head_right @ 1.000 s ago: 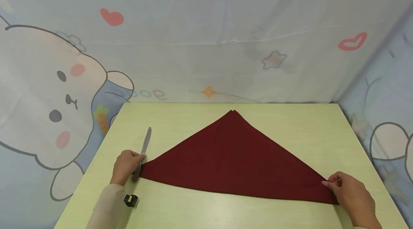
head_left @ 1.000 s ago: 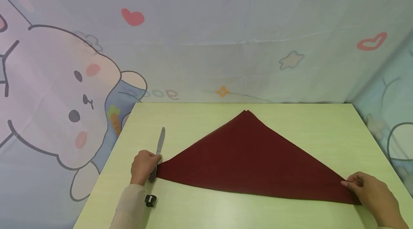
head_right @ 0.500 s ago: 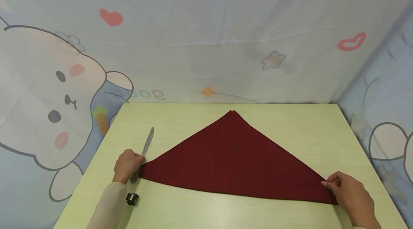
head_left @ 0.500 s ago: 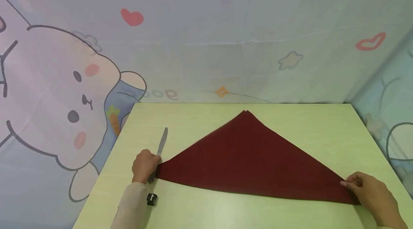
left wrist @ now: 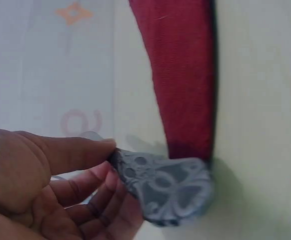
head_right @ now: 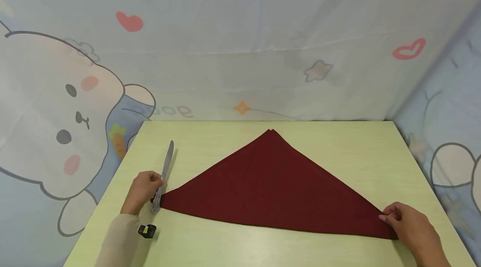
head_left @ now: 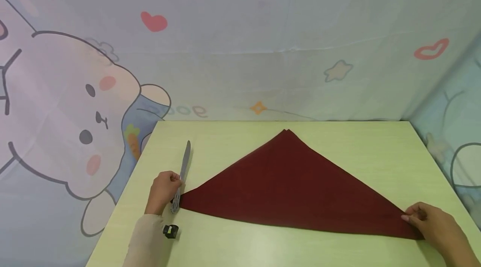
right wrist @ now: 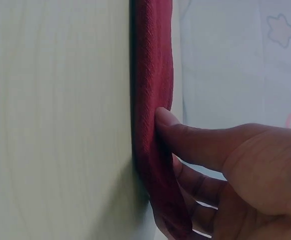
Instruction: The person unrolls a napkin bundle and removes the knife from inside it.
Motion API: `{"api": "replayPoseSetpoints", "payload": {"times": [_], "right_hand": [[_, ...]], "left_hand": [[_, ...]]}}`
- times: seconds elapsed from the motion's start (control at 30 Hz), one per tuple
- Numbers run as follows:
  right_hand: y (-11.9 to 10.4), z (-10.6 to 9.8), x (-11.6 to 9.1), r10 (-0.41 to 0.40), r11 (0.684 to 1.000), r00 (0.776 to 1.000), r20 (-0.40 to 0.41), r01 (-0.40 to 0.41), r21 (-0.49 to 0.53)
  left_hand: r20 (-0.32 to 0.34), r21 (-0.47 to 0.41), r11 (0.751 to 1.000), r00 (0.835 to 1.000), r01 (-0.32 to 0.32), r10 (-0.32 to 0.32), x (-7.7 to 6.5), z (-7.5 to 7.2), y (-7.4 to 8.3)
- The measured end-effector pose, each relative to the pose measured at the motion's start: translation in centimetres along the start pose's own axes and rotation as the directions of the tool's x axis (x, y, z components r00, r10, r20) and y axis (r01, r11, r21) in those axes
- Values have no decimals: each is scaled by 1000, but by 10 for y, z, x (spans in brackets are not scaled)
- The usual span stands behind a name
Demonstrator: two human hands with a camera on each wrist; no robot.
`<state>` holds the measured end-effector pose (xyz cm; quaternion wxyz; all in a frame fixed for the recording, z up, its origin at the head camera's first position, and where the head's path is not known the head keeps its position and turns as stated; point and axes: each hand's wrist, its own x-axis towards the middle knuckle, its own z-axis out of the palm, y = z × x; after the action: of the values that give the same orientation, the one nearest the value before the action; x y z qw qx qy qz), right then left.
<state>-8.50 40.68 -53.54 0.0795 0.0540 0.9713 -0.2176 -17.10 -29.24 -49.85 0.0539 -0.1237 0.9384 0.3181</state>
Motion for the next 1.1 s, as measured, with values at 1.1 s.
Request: {"api": "replayPoseSetpoints", "payload": {"times": [1.1], "right_hand": [[11,-5,4,-48,992,993,103,35,124]], "left_hand": [[130,-553,833,990,32,49,-5,31,68]]}}
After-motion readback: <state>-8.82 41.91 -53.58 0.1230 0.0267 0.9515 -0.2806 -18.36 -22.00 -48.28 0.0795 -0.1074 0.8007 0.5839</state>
